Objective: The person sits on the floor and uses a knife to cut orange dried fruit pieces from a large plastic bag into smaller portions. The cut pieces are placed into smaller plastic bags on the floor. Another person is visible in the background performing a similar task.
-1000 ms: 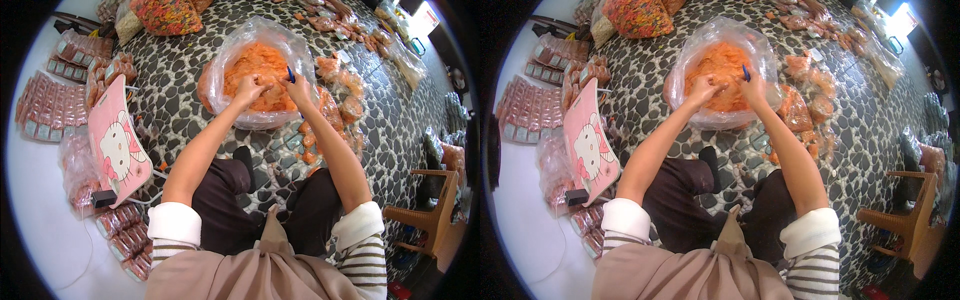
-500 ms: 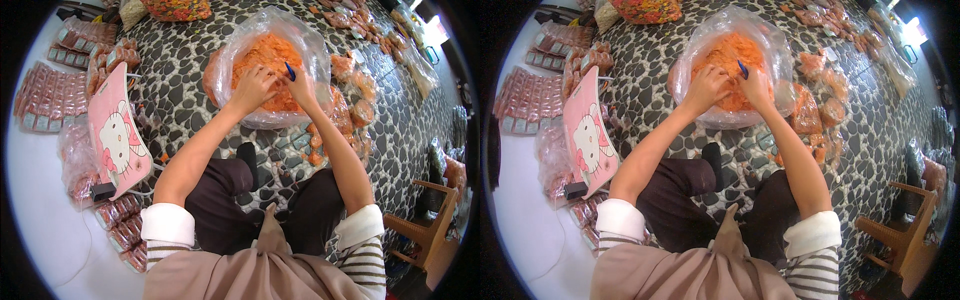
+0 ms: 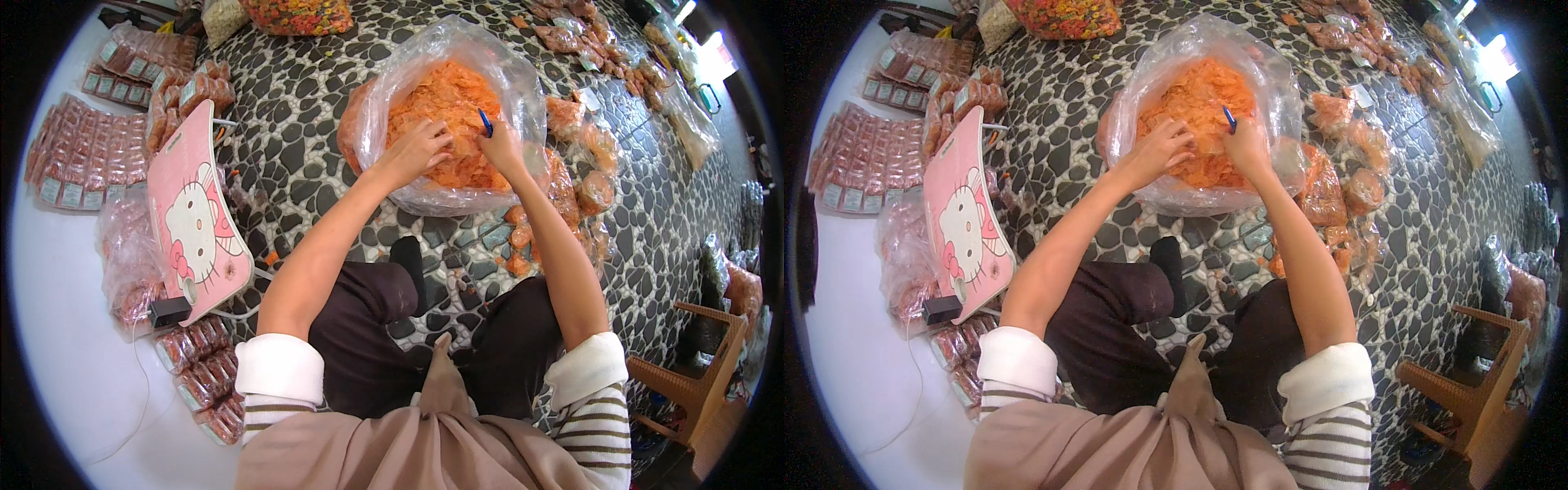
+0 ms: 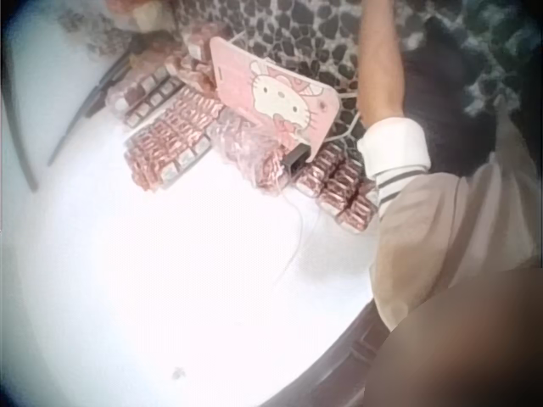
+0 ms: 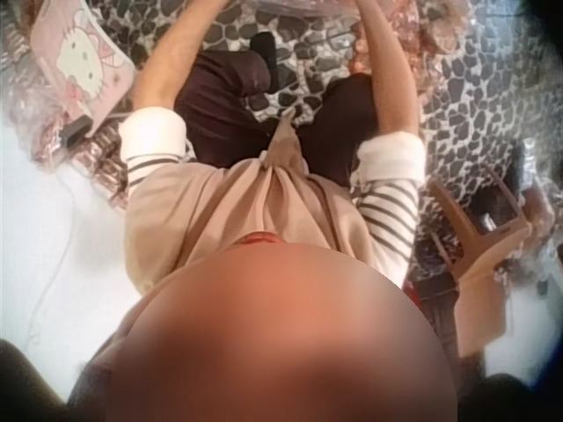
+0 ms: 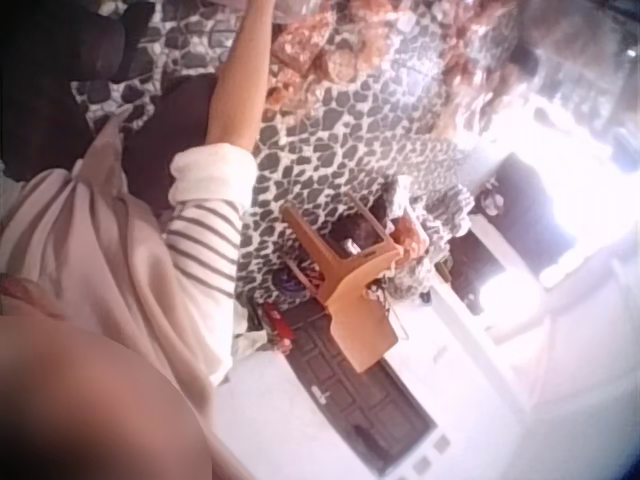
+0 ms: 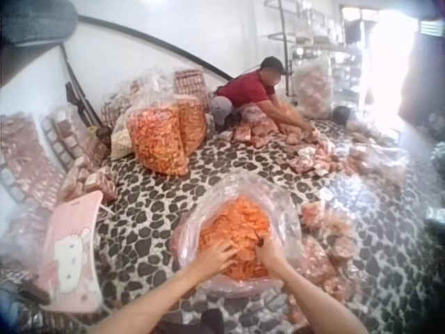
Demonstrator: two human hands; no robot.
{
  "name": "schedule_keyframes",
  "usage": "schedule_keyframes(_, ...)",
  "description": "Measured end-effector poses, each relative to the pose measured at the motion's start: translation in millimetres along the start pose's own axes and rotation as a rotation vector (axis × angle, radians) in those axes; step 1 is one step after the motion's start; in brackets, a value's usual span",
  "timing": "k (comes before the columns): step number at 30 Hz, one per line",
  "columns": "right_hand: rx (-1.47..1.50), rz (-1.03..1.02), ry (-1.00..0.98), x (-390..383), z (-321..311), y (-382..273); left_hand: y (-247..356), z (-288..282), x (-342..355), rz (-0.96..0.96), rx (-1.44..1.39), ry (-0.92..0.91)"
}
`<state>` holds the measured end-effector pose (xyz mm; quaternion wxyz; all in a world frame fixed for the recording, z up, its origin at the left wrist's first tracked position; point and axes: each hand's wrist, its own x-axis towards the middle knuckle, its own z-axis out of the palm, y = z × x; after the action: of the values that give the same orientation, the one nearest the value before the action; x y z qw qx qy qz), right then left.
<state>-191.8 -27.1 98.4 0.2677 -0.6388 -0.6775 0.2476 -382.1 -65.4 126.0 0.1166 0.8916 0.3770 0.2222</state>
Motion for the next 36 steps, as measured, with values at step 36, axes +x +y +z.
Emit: schedule_keyframes(36, 0.424, 0.284, -0.227, -5.9, -31.1, -2.8, 2.5, 19.7, 22.1, -0.958, -1.333, 0.403)
